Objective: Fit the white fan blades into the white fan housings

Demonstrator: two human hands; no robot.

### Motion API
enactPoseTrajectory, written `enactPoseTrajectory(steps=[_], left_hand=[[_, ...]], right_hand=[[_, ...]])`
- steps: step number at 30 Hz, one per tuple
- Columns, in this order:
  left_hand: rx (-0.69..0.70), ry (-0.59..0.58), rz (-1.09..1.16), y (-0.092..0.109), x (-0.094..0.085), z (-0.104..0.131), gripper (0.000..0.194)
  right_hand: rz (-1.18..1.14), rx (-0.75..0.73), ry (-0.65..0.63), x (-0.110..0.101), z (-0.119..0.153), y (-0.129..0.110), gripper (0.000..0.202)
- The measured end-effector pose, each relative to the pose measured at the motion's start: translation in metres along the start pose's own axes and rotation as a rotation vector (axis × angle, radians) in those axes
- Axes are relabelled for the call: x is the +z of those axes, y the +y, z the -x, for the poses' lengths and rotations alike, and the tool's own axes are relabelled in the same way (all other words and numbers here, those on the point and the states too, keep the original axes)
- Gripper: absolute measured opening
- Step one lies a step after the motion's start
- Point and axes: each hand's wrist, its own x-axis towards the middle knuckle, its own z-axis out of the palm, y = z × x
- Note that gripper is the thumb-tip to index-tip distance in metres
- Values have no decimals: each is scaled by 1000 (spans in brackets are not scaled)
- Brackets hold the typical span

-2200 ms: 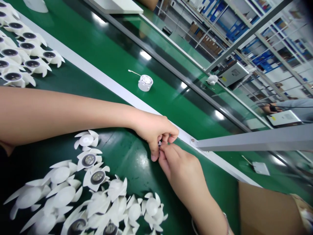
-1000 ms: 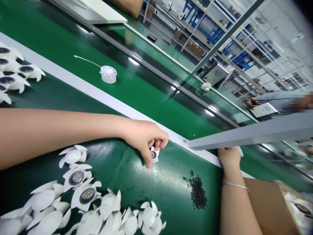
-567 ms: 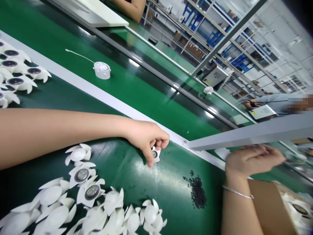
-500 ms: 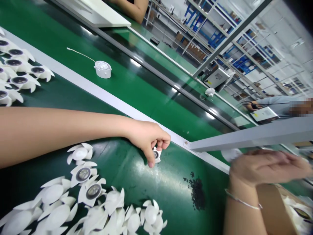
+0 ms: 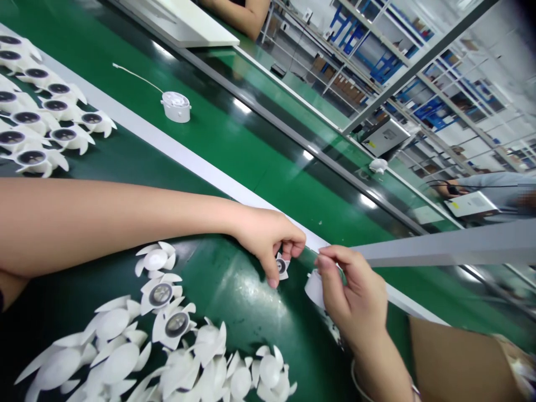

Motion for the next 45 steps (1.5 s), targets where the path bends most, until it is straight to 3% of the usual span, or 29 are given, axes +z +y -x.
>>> enactPoseTrajectory(steps=[3, 6, 7, 9, 11, 17, 20, 22, 26, 28, 30, 33, 37, 41, 45], left_hand=[[-10, -5, 20, -1, 1, 0, 55], [-6, 3, 26, -2, 2, 0, 54], [-4, 2, 22, -2, 2, 0, 53], [-4, 1, 16, -3, 2, -1, 54], [-8, -1, 11, -3, 2, -1, 55], [-6, 1, 43, -3, 1, -1, 54], [-6, -3, 25, -3, 1, -1, 54], [-7, 0, 14, -3, 1, -1, 54], [3, 26, -17, -3, 1, -1, 52], [2, 25, -19, -3, 1, -1, 52], [-1, 15, -3, -3, 1, -1, 52], [11, 0, 23, -4, 0, 0, 52], [24, -5, 42, -5, -1, 0, 51], [41, 0, 9, -4, -1, -1, 49], [53, -3, -5, -4, -2, -1, 48]], right_hand=[[0, -73, -178, -18, -10, 2, 18], [99, 82, -328, -38, 0, 15, 62], [120, 143, -376, -42, 5, 18, 68], [114, 224, -471, -43, 12, 20, 60], [49, 214, -529, -38, 10, 15, 45], [-73, -16, -409, -17, -10, -4, 53], [-62, 0, -323, -15, -11, -2, 40], [-39, 28, -289, -15, -9, 3, 46], [-12, 39, -339, -17, -5, 10, 45], [-35, 80, -335, -20, -4, 10, 40], [-125, 184, -247, -26, -3, 8, 40], [-430, 369, -132, -36, -4, 4, 30], [-787, 485, -179, -37, -6, 6, 31], [-914, 541, -189, -31, -4, 11, 45], [-1089, 652, -216, -31, -1, 7, 38]])
